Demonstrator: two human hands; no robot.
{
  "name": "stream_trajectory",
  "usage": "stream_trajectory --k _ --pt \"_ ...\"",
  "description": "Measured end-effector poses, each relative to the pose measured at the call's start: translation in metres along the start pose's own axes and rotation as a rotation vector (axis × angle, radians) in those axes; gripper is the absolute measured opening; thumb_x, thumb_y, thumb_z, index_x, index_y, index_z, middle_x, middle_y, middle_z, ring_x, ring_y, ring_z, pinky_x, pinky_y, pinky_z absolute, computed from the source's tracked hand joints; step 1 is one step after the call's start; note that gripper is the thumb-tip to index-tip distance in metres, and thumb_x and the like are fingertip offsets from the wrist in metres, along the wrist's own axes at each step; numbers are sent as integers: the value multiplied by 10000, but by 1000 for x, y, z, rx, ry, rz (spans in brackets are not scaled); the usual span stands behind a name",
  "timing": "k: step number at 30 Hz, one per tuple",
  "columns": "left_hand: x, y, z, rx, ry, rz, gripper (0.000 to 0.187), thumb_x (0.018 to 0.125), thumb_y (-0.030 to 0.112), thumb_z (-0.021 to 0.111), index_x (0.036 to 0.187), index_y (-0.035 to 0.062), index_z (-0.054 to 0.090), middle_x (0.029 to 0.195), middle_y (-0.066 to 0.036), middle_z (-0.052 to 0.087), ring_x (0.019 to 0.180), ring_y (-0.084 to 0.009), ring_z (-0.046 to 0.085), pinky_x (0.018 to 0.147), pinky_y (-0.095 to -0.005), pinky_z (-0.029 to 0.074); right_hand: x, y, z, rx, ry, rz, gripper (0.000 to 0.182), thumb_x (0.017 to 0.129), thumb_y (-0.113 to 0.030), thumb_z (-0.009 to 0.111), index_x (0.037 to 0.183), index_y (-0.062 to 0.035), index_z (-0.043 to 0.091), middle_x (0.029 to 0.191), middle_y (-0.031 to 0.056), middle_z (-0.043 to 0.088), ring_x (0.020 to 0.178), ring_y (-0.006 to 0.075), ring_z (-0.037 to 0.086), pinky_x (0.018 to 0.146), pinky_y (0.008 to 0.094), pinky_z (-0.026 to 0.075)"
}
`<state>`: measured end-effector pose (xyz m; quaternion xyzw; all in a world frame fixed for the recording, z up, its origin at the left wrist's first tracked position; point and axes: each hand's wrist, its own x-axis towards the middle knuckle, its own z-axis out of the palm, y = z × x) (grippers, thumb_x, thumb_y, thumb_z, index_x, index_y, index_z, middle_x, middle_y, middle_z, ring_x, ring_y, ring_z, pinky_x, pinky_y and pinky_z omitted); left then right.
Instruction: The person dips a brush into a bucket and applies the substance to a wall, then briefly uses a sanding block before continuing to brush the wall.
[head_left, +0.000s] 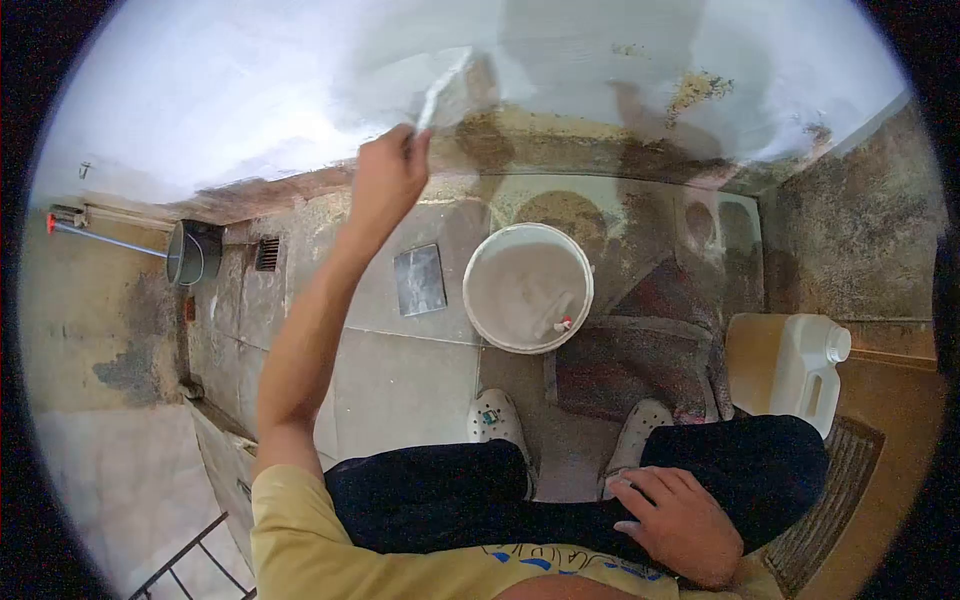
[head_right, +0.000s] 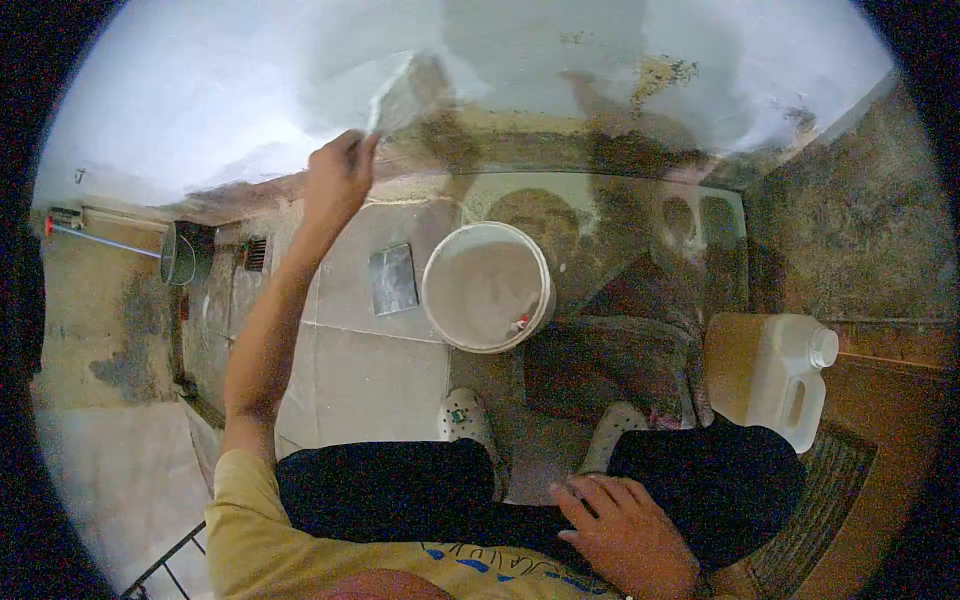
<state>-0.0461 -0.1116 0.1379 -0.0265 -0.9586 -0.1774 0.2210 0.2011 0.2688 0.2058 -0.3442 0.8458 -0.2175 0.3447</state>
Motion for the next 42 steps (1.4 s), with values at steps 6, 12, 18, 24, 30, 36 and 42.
stream_trajectory --k 6,12,18,24,30,36,42 --pt "24 -13 16 11 -9 35 336 913 270 591 766 -31 621 666 -251 586 635 -440 572 573 -453 452 1 -5 -1 13 28 -2 500 811 -249 694 1249 -84 518 1221 106 547 1152 295 521 988 409 422" --pt "-6 -115 -15 118 37 -185 354 897 287 597 773 -41 640 666 -252 595 620 -433 587 564 -445 449 -6 -1 1 19 30 -40 536 808 -267 697 1277 -88 509 1226 104 547 1152 283 524 982 403 427" --pt "-40 -170 -36 -57 -8 -617 350 903 266 539 832 -66 623 647 -234 592 546 -333 555 580 -431 443 -10 6 3 -3 32 -58 536 814 -274 689 1282 -85 508 1221 112 550 1154 277 521 980 399 426" --pt "-22 -102 -19 112 -1 -205 352 901 260 557 778 -63 624 664 -243 590 578 -352 550 586 -447 424 -16 9 13 -40 70 -69 522 826 -279 674 1277 -76 507 1217 126 549 1155 282 517 982 403 420" --pt "2 55 63 19 -98 220 332 919 281 548 773 -16 571 673 -254 597 639 -435 599 596 -521 476 -21 2 17 -67 88 -49 511 859 -291 627 1293 -60 489 1232 140 541 1162 301 513 990 417 413" --pt "39 148 84 -87 -188 219 318 926 299 533 842 -4 579 683 -274 601 693 -469 609 637 -549 486 -25 -5 16 -23 131 -27 497 888 -292 584 1307 -49 472 1240 156 539 1180 314 506 1005 427 404" --pt "38 43 46 79 -90 39 328 913 283 540 801 -19 600 716 -266 617 695 -461 612 640 -530 487 -25 3 15 -8 126 -66 498 858 -280 647 1284 -69 503 1251 120 530 1164 280 514 988 406 421"
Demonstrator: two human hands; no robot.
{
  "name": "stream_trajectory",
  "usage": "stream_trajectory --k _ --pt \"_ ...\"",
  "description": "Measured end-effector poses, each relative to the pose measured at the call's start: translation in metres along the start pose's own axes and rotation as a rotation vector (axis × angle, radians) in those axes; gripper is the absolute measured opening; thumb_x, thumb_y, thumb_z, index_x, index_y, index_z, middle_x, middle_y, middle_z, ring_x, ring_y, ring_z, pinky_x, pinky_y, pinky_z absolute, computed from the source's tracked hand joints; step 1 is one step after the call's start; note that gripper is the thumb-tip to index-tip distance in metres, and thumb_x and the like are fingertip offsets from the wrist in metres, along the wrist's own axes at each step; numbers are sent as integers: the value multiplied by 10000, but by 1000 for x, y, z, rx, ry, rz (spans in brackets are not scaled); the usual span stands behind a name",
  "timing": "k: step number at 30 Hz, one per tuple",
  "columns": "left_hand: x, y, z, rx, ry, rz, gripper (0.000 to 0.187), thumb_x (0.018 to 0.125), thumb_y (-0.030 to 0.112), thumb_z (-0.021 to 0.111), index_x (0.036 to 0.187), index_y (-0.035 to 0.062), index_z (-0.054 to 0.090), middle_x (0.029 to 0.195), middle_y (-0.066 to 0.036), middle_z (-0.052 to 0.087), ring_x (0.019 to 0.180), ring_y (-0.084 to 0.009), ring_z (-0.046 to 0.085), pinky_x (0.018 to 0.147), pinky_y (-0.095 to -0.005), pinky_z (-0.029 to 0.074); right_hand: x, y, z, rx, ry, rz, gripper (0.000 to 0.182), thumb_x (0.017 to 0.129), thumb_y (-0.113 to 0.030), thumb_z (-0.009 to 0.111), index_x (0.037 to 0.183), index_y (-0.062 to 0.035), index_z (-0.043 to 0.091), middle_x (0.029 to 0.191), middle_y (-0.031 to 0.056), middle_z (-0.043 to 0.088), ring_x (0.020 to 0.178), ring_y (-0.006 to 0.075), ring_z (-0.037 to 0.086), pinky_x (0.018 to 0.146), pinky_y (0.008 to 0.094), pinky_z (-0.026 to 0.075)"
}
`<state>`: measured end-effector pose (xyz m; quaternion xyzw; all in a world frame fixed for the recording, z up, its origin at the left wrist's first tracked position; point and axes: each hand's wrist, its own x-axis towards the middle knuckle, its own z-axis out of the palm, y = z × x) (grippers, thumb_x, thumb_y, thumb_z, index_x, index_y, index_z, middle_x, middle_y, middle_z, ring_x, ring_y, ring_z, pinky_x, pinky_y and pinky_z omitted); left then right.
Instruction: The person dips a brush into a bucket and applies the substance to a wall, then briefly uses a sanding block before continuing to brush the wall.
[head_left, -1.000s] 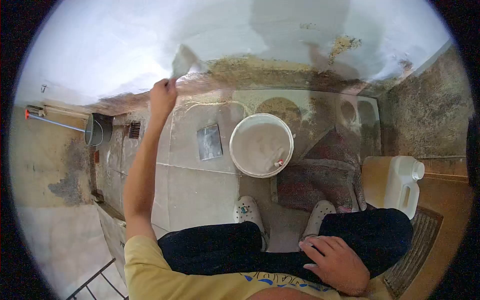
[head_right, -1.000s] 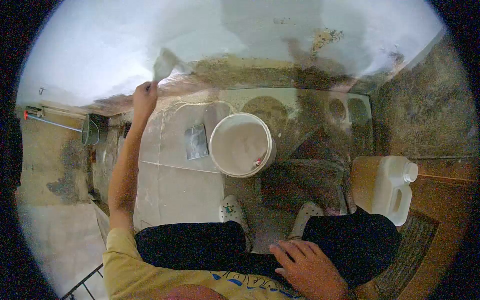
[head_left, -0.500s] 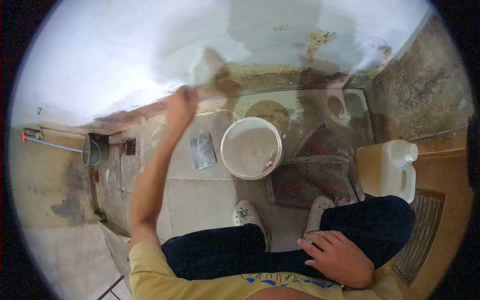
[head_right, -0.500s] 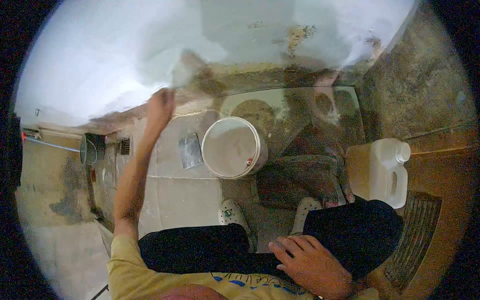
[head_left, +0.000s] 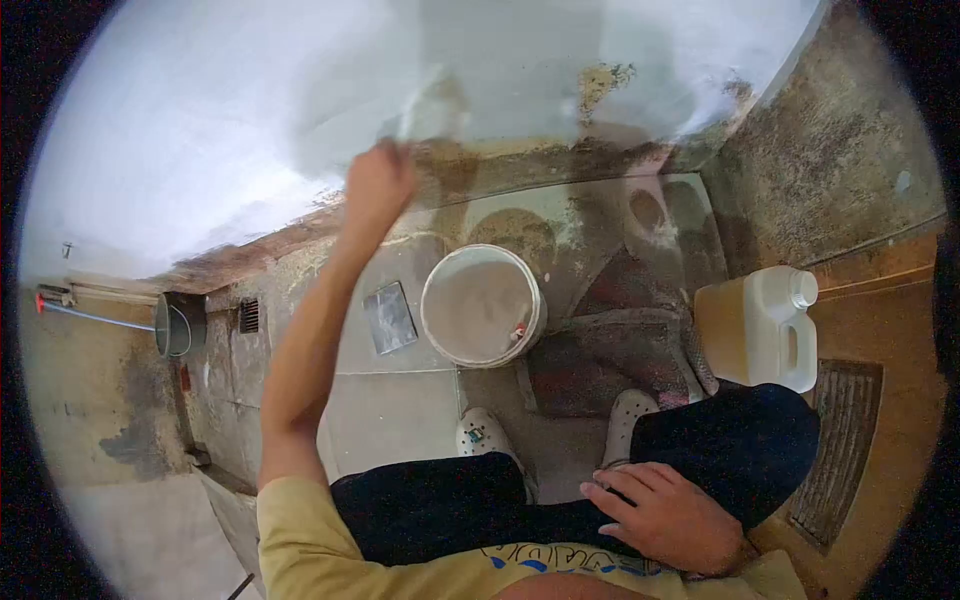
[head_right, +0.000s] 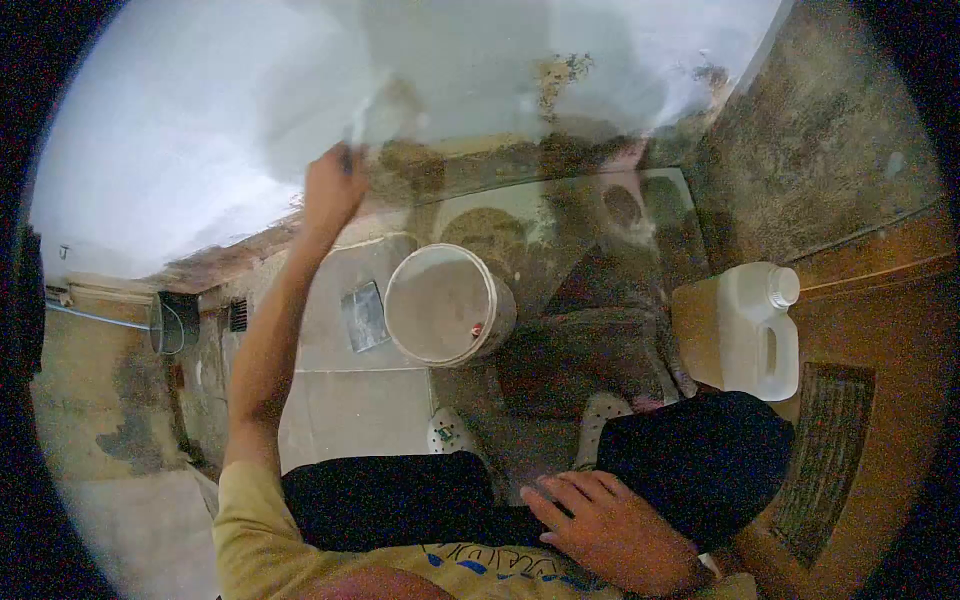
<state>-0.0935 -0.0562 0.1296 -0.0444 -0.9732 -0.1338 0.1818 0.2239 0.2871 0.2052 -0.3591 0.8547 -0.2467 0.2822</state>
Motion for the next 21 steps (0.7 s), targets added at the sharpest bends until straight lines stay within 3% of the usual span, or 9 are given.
stream_trajectory --k 3,7,8,10,12,16,19,21 --pt "-35 -61 -24 110 105 -128 341 910 274 553 752 -25 597 669 -267 597 670 -463 599 615 -526 468 1 7 1 -3 -31 -15 498 858 -283 647 1283 -67 504 1249 123 532 1164 279 514 988 404 420" --pt "-53 -78 -43 150 72 -233 354 911 272 554 712 -20 579 647 -257 591 643 -449 594 592 -506 464 2 10 2 -48 -71 -6 501 854 -282 650 1282 -65 508 1240 128 536 1166 279 511 989 402 416" --pt "-52 -74 -41 149 72 -235 354 911 272 554 712 -20 579 647 -257 591 643 -449 594 592 -506 464 1 9 3 -49 -73 -5 501 854 -282 650 1282 -65 508 1240 128 536 1166 279 511 989 402 416" --pt "-42 -41 -32 40 140 -38 354 907 275 555 703 -14 568 640 -245 593 628 -435 598 578 -495 461 1 6 5 -49 -60 19 494 858 -284 645 1279 -62 510 1231 127 540 1165 279 508 987 403 416" --pt "-29 14 -29 11 -4 -29 362 925 314 536 772 -11 582 673 -253 592 668 -440 601 608 -507 457 2 2 3 -46 -51 32 494 859 -285 644 1280 -62 510 1229 128 540 1164 280 508 986 404 417" --pt "4 87 15 -44 -29 156 384 923 348 522 780 -2 585 683 -244 613 650 -454 608 624 -505 498 5 -5 2 -59 -30 54 509 857 -283 651 1291 -64 500 1227 132 540 1158 286 513 985 406 419" --pt "19 107 23 -2 3 152 356 896 337 531 791 8 616 704 -229 639 680 -408 649 631 -515 521 8 -6 -2 -27 -12 78 518 857 -279 655 1301 -67 492 1230 133 537 1156 288 514 985 406 420" --pt "22 86 15 -13 -1 120 376 903 349 528 790 1 618 690 -234 628 674 -425 633 643 -508 515 12 -10 -12 5 -29 80 519 858 -275 657 1303 -68 490 1231 132 537 1157 288 513 985 405 420"
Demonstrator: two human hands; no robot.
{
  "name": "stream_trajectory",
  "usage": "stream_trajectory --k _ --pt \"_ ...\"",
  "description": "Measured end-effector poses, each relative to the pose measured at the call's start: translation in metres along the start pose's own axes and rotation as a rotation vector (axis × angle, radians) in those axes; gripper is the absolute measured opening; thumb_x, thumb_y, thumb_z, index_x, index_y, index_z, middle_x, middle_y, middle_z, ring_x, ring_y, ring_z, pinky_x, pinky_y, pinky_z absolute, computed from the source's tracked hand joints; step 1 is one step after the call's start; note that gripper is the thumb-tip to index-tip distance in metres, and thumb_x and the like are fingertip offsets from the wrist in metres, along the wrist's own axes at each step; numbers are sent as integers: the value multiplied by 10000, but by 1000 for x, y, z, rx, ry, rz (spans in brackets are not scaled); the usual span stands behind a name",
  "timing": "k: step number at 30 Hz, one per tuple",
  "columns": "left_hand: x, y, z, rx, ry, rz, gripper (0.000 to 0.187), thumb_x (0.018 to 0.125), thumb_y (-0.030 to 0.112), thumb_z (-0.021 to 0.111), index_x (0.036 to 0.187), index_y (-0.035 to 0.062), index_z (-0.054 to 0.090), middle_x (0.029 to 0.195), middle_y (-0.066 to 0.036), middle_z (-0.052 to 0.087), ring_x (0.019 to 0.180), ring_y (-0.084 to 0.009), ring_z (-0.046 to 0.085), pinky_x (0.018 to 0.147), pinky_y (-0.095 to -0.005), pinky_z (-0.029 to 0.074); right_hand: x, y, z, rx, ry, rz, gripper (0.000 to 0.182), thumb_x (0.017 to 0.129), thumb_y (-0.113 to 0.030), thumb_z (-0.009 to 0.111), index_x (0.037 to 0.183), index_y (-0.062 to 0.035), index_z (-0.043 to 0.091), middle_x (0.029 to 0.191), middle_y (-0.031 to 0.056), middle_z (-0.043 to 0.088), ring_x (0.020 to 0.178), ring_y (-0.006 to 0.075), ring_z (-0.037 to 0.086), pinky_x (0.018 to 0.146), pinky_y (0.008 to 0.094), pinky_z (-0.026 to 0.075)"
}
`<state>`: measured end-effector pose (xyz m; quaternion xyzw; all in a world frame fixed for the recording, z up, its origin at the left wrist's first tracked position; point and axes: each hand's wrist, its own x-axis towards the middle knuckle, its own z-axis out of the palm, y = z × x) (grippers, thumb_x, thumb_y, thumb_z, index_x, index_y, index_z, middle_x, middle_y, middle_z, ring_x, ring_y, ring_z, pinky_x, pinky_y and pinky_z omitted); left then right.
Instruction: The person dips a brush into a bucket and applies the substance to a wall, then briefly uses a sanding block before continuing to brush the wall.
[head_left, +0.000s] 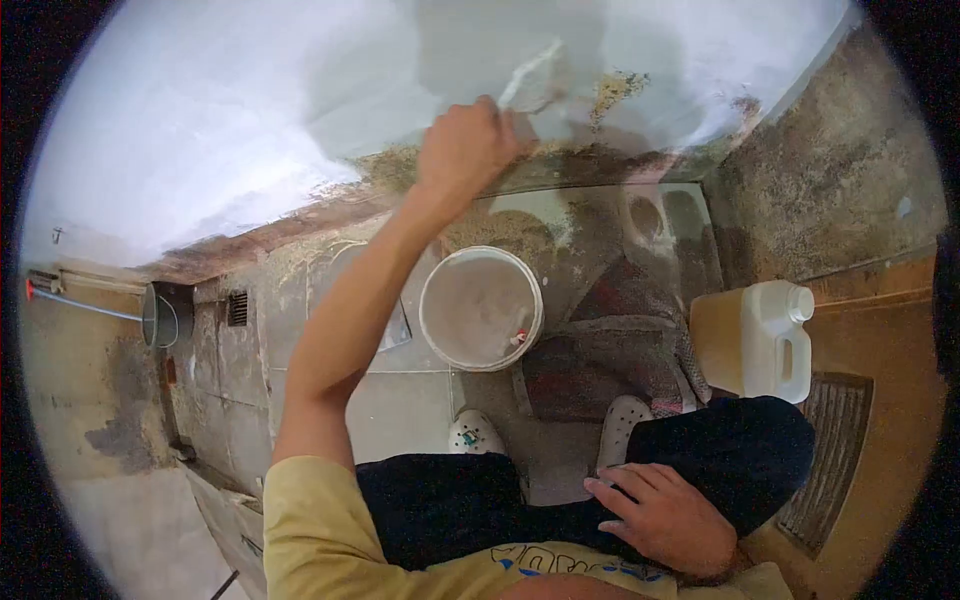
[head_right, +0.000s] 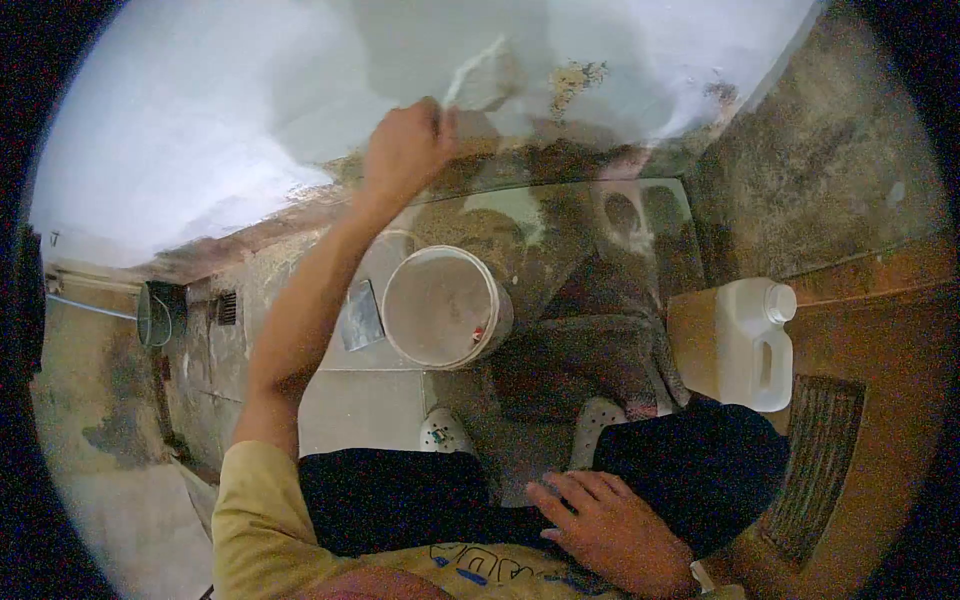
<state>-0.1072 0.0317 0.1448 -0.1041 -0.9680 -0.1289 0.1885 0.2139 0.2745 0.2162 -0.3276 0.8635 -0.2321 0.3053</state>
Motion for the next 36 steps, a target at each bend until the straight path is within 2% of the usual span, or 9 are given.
stream_trajectory --k 7,9,12,15,19,22,26,30,36 --pt "-76 -202 -84 69 119 -362 346 881 321 558 858 -6 669 714 -223 640 697 -412 625 634 -468 483 13 16 0 42 -99 -102 511 863 -272 652 1304 -74 486 1241 126 534 1166 288 508 992 405 412" --pt "-114 -259 -108 345 82 -532 332 877 296 538 867 -4 679 750 -235 649 726 -428 630 655 -469 490 14 19 1 23 -123 -111 507 864 -276 648 1301 -74 488 1243 124 534 1166 287 508 994 405 409" --pt "-144 -260 -119 379 154 -569 346 873 310 544 834 -5 679 750 -239 649 738 -425 637 648 -469 492 12 26 7 -37 -141 -95 503 864 -288 641 1295 -75 491 1244 121 535 1167 285 509 997 404 407" --pt "-133 -241 -89 364 54 -347 388 875 330 566 783 -36 653 684 -250 619 667 -429 612 615 -485 480 9 25 10 -71 -119 -65 508 861 -297 639 1295 -79 492 1238 116 538 1164 281 510 996 402 409" --pt "-71 -118 -36 96 -42 -139 400 870 357 576 757 -24 613 624 -229 599 601 -395 612 564 -488 479 5 15 10 -75 -61 -29 513 856 -303 642 1297 -86 493 1226 110 543 1163 276 510 990 398 417" --pt "-30 -42 4 56 51 148 381 886 371 553 774 11 609 611 -222 591 606 -424 600 572 -505 486 3 8 14 -77 -16 3 515 853 -302 645 1296 -85 496 1221 112 545 1155 277 514 988 399 419" --pt "5 0 8 -42 20 87 389 894 383 529 760 26 609 633 -225 601 646 -431 617 612 -515 508 1 -1 15 -60 1 47 518 850 -299 649 1296 -83 497 1226 117 544 1156 284 514 988 403 419" --pt "-4 -52 -13 69 24 3 413 900 393 530 745 19 610 652 -222 611 679 -422 624 633 -507 506 7 1 12 -8 -1 14 522 847 -292 656 1297 -82 495 1235 120 543 1169 289 510 989 407 418" --pt "-79 -216 -95 224 140 -437 370 881 344 545 835 -1 673 715 -245 636 742 -433 638 665 -493 501 20 13 7 -58 -67 -91 517 846 -286 658 1294 -84 496 1236 120 544 1168 290 512 993 405 416"
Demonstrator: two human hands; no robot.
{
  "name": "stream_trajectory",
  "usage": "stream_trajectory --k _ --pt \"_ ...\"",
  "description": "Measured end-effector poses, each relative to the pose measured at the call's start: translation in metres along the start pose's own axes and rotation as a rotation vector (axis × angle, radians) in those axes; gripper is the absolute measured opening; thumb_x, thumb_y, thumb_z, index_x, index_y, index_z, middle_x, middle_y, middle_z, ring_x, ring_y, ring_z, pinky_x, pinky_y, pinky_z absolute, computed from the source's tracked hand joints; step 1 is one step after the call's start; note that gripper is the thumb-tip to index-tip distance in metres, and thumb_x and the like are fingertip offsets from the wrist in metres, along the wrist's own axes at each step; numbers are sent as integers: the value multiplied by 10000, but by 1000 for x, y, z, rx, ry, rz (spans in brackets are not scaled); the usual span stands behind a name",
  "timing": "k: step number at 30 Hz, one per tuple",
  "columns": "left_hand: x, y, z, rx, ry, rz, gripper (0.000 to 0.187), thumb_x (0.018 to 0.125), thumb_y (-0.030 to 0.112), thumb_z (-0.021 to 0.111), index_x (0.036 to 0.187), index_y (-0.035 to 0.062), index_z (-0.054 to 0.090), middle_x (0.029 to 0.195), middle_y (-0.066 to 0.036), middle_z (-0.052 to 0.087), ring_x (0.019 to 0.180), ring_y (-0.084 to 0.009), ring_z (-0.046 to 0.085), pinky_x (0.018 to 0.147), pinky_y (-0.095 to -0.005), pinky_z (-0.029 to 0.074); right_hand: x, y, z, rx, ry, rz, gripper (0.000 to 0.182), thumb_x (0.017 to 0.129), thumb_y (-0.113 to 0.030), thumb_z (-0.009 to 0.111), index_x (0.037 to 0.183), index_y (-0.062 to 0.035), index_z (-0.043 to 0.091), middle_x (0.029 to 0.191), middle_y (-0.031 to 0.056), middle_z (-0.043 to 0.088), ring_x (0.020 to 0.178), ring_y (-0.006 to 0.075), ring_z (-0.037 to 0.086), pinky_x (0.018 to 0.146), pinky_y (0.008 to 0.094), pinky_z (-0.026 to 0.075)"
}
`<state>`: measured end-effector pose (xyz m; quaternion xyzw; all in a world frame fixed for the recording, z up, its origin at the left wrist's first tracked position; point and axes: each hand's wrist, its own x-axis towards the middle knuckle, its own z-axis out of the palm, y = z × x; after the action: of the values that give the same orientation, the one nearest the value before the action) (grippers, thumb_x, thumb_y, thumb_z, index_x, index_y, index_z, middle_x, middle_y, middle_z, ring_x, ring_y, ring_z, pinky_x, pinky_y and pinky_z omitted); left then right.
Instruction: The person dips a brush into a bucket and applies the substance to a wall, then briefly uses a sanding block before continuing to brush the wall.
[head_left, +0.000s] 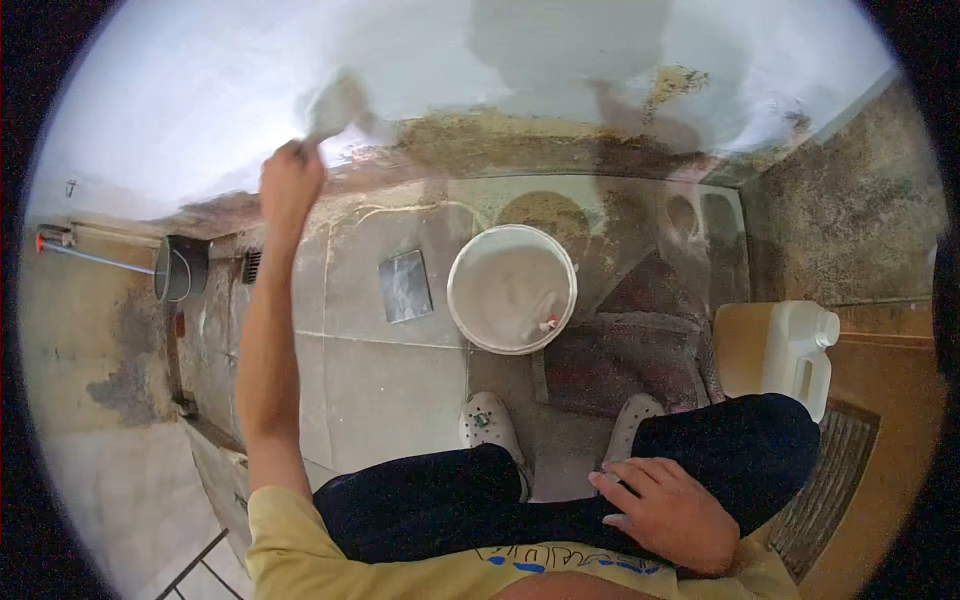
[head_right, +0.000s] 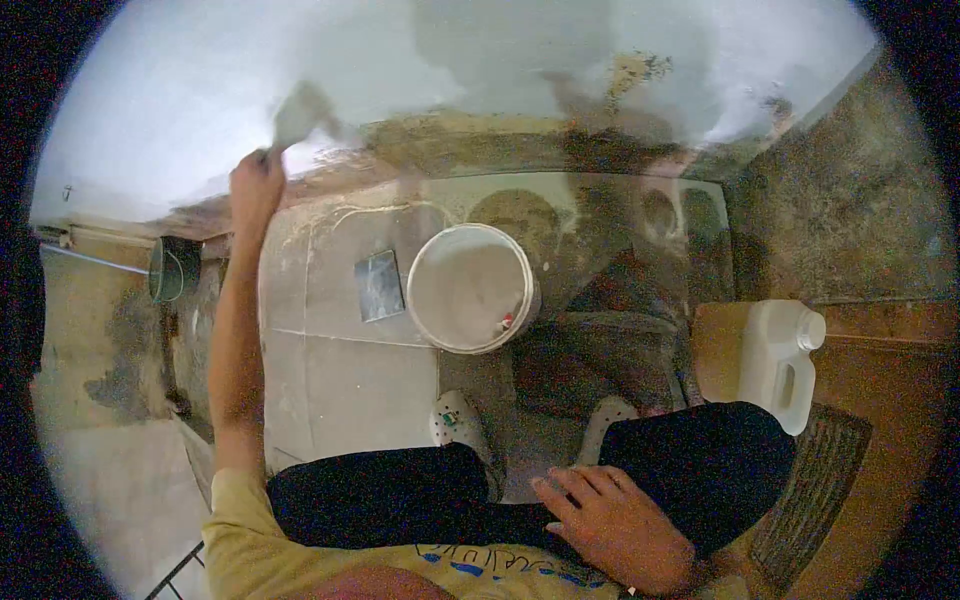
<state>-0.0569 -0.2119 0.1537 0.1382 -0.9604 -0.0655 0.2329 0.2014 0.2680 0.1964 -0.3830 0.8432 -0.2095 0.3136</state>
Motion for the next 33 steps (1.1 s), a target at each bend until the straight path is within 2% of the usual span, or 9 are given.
stream_trajectory --k 2,4,6,14,19,23,27,29,33 --pt "-8 -57 -6 150 35 -58 374 879 347 550 848 -5 674 748 -258 639 768 -431 644 670 -489 502 0 3 1 -20 -21 -12 515 847 -285 657 1293 -86 497 1236 118 543 1167 289 512 995 404 415" --pt "-23 -64 -13 195 24 -81 373 878 345 550 839 -6 671 745 -255 640 759 -428 644 663 -492 498 0 7 1 18 -68 -14 491 902 -315 567 1304 -47 477 1261 155 533 1186 309 503 1004 433 403" --pt "-26 -57 -8 234 8 -90 372 876 343 551 830 -6 669 742 -252 641 749 -426 643 657 -496 495 -3 8 3 5 -54 -2 494 899 -312 570 1304 -46 476 1255 156 535 1186 310 502 1003 431 404" --pt "-41 187 42 -209 -126 534 350 868 345 548 758 23 630 627 -212 602 644 -396 628 615 -503 506 -15 -11 6 9 18 102 509 890 -305 584 1316 -53 466 1247 153 539 1185 313 503 1003 430 408" --pt "-28 256 35 -281 -140 523 396 894 386 537 769 19 616 662 -238 608 677 -431 623 647 -505 509 -22 -21 10 44 99 177 532 830 -269 674 1293 -79 495 1231 111 536 1160 279 515 978 398 425" --pt "-6 193 40 -165 -90 413 402 899 383 540 776 10 624 671 -232 609 661 -411 619 619 -485 493 -21 -16 6 83 100 159 536 825 -270 679 1290 -77 496 1226 114 536 1154 282 518 976 400 426" --pt "2 68 13 -132 5 243 365 901 328 578 802 -18 636 655 -222 598 577 -372 574 568 -443 440 -17 0 3 36 54 74 530 832 -274 674 1290 -77 495 1220 118 538 1155 277 517 981 403 421" --pt "-1 8 -6 -10 -34 28 413 915 345 533 840 -46 639 732 -273 607 662 -434 600 628 -466 463 -16 5 2 26 41 37 529 834 -276 672 1291 -77 494 1218 119 539 1155 275 517 982 403 420" --pt "-21 -69 -14 188 43 -51 395 893 321 546 808 -52 649 769 -286 618 744 -450 623 651 -491 474 -17 9 4 21 3 30 525 834 -276 670 1287 -78 492 1219 112 540 1154 272 517 981 398 420"
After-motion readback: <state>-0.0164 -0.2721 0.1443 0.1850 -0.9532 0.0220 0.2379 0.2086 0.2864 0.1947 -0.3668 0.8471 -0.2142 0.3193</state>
